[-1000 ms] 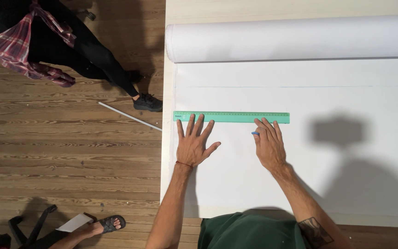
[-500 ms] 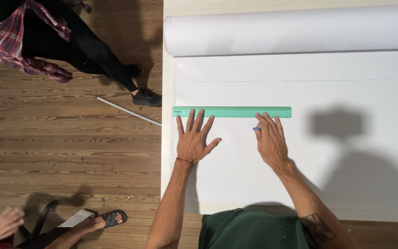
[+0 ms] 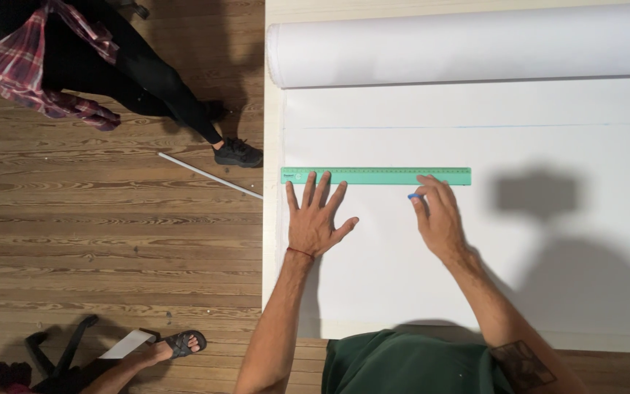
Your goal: Marking straight lines on a roll of white material using a ruler and a marking tool
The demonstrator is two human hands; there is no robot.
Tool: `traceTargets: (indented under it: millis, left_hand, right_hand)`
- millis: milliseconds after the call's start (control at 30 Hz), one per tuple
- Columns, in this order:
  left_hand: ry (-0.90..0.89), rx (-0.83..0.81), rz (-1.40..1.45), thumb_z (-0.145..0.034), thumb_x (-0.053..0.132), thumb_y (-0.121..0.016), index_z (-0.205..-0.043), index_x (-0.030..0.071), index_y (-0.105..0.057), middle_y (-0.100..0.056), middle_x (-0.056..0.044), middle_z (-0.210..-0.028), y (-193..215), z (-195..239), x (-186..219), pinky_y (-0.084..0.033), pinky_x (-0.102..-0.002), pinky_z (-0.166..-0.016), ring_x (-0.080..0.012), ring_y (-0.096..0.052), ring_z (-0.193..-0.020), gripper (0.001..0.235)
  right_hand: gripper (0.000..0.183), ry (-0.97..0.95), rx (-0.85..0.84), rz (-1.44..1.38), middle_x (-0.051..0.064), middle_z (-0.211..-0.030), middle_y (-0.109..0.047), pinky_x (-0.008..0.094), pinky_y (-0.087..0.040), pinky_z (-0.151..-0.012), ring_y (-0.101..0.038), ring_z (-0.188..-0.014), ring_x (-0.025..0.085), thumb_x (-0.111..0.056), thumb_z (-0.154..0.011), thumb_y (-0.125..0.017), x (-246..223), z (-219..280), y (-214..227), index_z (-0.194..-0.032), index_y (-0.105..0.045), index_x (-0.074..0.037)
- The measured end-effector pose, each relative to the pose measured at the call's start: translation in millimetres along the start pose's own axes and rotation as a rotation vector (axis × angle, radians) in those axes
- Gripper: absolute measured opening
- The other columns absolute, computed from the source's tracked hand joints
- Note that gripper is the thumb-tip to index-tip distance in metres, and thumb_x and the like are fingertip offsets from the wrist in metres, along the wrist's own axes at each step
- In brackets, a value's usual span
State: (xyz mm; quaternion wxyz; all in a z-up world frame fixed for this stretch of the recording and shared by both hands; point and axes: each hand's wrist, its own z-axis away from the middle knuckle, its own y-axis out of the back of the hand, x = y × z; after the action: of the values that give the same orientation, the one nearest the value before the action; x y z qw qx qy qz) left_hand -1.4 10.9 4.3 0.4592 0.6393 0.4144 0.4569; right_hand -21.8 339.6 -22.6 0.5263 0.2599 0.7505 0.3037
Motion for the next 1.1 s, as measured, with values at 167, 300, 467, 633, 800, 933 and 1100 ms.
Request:
traceTargets:
  millis: [167,300,467,633,800,933,1100]
  left_hand:
    - [0.001,0.016,0.018,-0.102,0.091,-0.048,-0.172,0.045,-0.057,-0.053,-0.003,-0.182,-1,1,1,-0.008,-0.081,-0.141,-0.0337,-0.036,-0.176,0.084]
    - [0.005,0.026,0.029,-0.103,0.090,-0.049,-0.171,0.044,-0.057,-0.052,-0.003,-0.182,-1,1,2,-0.009,-0.081,-0.141,-0.0329,-0.036,-0.176,0.083]
    - [0.005,0.066,0.059,-0.104,0.088,-0.048,-0.171,0.042,-0.058,-0.055,-0.006,-0.180,-5,1,3,-0.010,-0.082,-0.141,-0.0350,-0.040,-0.175,0.082]
    - [0.017,0.079,0.077,-0.103,0.088,-0.047,-0.170,0.041,-0.059,-0.056,-0.006,-0.179,-9,-2,8,-0.011,-0.083,-0.142,-0.0352,-0.041,-0.175,0.082]
    - [0.016,0.102,0.086,-0.100,0.089,-0.047,-0.170,0.043,-0.056,-0.053,-0.003,-0.182,-21,-2,11,-0.011,-0.083,-0.143,-0.0334,-0.040,-0.176,0.084]
    - [0.029,0.106,0.068,-0.101,0.089,-0.044,-0.170,0.044,-0.055,-0.052,-0.001,-0.182,-26,0,13,-0.010,-0.083,-0.144,-0.0324,-0.039,-0.176,0.084]
    - [0.031,0.091,0.053,-0.101,0.090,-0.043,-0.170,0.043,-0.055,-0.051,-0.001,-0.182,-24,-3,12,-0.010,-0.083,-0.144,-0.0315,-0.038,-0.176,0.084]
  right_hand:
    - [0.019,-0.238,-0.124,-0.340,0.014,-0.117,-0.080,0.045,-0.071,-0.080,-0.085,-0.098,0.035,-0.021,-0.114,-0.081,-53,-68,3,-0.128,-0.078,-0.009]
    - [0.023,-0.475,-0.410,-0.667,0.019,-0.093,-0.080,0.040,-0.074,-0.053,-0.082,-0.061,0.032,-0.009,-0.108,-0.079,-103,-130,-19,-0.127,-0.068,-0.004]
    - [0.033,-0.262,-0.622,-0.461,0.015,-0.077,-0.078,0.038,-0.059,-0.035,-0.072,-0.041,0.027,-0.013,-0.103,-0.070,-97,-171,-52,-0.135,-0.062,-0.014]
    - [0.029,-0.212,-0.757,-0.375,0.019,-0.083,-0.077,0.034,-0.049,-0.029,-0.063,-0.034,0.024,-0.010,-0.105,-0.065,-89,-184,-52,-0.133,-0.062,-0.002]
    - [0.030,-0.225,-0.815,-0.308,0.022,-0.082,-0.075,0.033,-0.046,-0.028,-0.059,-0.032,0.023,-0.004,-0.103,-0.065,-91,-190,-46,-0.131,-0.063,0.007]
    - [0.028,-0.203,-0.813,-0.280,0.022,-0.076,-0.074,0.033,-0.046,-0.028,-0.060,-0.031,0.024,-0.006,-0.102,-0.068,-85,-188,-51,-0.128,-0.065,0.004]
    - [0.026,-0.226,-0.798,-0.254,0.020,-0.070,-0.074,0.034,-0.045,-0.027,-0.060,-0.030,0.024,-0.005,-0.099,-0.071,-79,-191,-55,-0.124,-0.067,0.003]
